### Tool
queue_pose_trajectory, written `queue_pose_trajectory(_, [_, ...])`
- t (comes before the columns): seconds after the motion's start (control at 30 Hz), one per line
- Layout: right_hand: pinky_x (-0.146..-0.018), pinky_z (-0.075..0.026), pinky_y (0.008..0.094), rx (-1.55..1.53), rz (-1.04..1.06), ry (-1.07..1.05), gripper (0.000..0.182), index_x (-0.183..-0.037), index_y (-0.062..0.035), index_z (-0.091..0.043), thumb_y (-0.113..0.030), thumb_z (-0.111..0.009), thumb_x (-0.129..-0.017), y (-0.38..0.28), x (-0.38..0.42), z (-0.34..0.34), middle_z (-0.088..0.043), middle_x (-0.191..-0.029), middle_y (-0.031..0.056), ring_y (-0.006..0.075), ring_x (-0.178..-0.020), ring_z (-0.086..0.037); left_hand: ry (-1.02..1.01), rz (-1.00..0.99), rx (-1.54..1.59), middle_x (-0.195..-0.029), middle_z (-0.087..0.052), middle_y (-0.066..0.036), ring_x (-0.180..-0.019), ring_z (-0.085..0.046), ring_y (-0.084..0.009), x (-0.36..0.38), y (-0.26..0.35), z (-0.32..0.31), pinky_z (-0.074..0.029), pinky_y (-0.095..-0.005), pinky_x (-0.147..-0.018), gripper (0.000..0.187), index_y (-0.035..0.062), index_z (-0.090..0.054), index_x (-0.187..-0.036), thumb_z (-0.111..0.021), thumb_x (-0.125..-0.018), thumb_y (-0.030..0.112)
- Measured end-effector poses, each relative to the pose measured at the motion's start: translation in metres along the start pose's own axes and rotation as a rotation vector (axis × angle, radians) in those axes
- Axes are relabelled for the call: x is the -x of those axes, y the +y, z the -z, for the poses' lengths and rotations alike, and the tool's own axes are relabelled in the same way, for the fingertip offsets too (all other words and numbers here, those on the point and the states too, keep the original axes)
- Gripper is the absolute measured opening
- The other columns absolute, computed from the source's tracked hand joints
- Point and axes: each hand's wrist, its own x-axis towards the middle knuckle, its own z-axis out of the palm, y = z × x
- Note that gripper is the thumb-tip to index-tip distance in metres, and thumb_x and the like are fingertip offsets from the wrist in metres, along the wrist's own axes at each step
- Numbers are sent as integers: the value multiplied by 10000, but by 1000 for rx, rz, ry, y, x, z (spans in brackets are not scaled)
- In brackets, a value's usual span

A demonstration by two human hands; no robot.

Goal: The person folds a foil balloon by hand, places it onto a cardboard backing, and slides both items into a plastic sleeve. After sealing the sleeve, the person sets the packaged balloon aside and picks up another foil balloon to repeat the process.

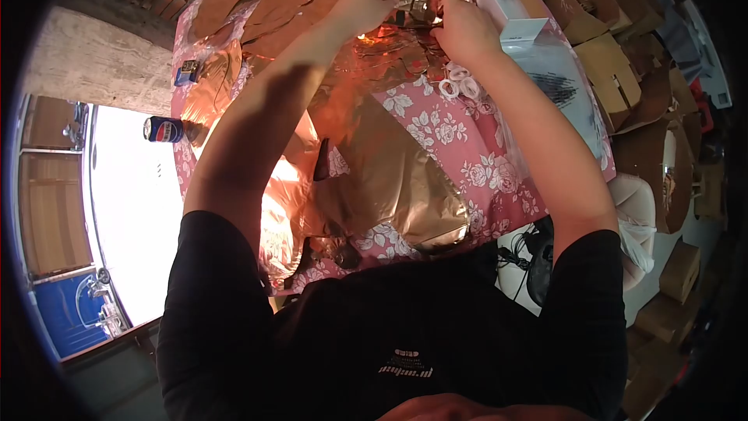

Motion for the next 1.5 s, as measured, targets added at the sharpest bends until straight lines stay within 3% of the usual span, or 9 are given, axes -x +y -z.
queue_pose_trajectory(0.33, [-931, -552, 508, 202, 156, 99, 228, -1004, -77, -765, -260, -827, -882, 10, 7, -8, -763, -1068, 110, 347, -1078, -717, 151, 7, -43, -740, -685, -53, -706, -629, -120, 10, 13, -10, -494, -330, -648, 268, 5, -762, -1070, -805, -971, 250])
queue_pose_trajectory(0.5, [-1012, -474, 472, 178, 271, 193, 200, -1018, -151, -837, -109, -728, -856, 12, 15, -11, -764, -1061, 27, 273, -1154, -666, 228, 8, 104, -900, -783, -98, -806, -691, -144, 1, 3, -15, -539, -333, -743, 269, -7, -728, -1147, -797, -978, 192])
queue_pose_trajectory(0.57, [-1017, -470, 472, 183, 264, 199, 246, -1036, -163, -844, -82, -709, -847, 11, 15, -11, -762, -1053, 26, 273, -1159, -663, 395, -127, 56, -1204, -778, -167, -978, -742, -257, 3, 4, -13, -568, -371, -868, 280, -9, -671, -1262, -711, -1006, 98])
queue_pose_trajectory(0.67, [-1020, -467, 470, 170, 255, 228, 292, -1047, -171, -851, -50, -689, -836, 14, 14, -14, -757, -1040, 25, 275, -1162, -661, 510, -406, -87, -1287, -703, -245, -1125, -718, -404, 11, 8, -11, -597, -464, -929, 342, 46, -667, -1312, -655, -971, 58])
queue_pose_trajectory(0.9, [-1029, -461, 462, 128, 210, 239, 336, -1071, -172, -854, -20, -678, -829, 21, 11, -17, -774, -1061, 23, 276, -1156, -662, 155, -620, -259, -1201, -692, -233, -1161, -667, -433, 32, 8, 3, -573, -492, -973, 319, 29, -712, -1247, -663, -932, 10])
queue_pose_trajectory(1.2, [-967, -531, 471, 99, 173, 213, 355, -1119, -163, -841, -23, -690, -830, 19, 11, -12, -813, -1043, 108, 310, -1040, -746, -41, -552, -388, -1200, -731, -194, -1096, -685, -424, 30, 9, 3, -554, -460, -973, 313, -25, -769, -1171, -715, -997, 229])
queue_pose_trajectory(1.3, [-952, -539, 484, 95, 173, 190, 382, -1158, -154, -821, -17, -711, -819, 20, 12, -9, -812, -1007, 115, 322, -1003, -753, -30, -479, -410, -1058, -779, -154, -940, -734, -319, 25, 9, 0, -575, -411, -860, 309, -33, -796, -1085, -749, -1003, 260])
queue_pose_trajectory(1.37, [-946, -541, 486, 77, 171, 172, 383, -1162, -150, -812, -18, -724, -814, 22, 13, -8, -810, -996, 112, 326, -998, -752, -105, -11, -1, -857, -773, -86, -760, -703, -169, 27, 19, 3, -551, -334, -720, 289, -20, -811, -1029, -774, -1009, 266])
queue_pose_trajectory(1.5, [-944, -543, 486, 98, 183, 142, 351, -1138, -129, -803, -25, -754, -807, 24, 15, -6, -802, -1025, 119, 339, -1023, -741, -51, 81, 227, -789, -762, -92, -646, -666, -144, 22, 16, 5, -558, -339, -669, 259, 9, -829, -1037, -793, -990, 261])
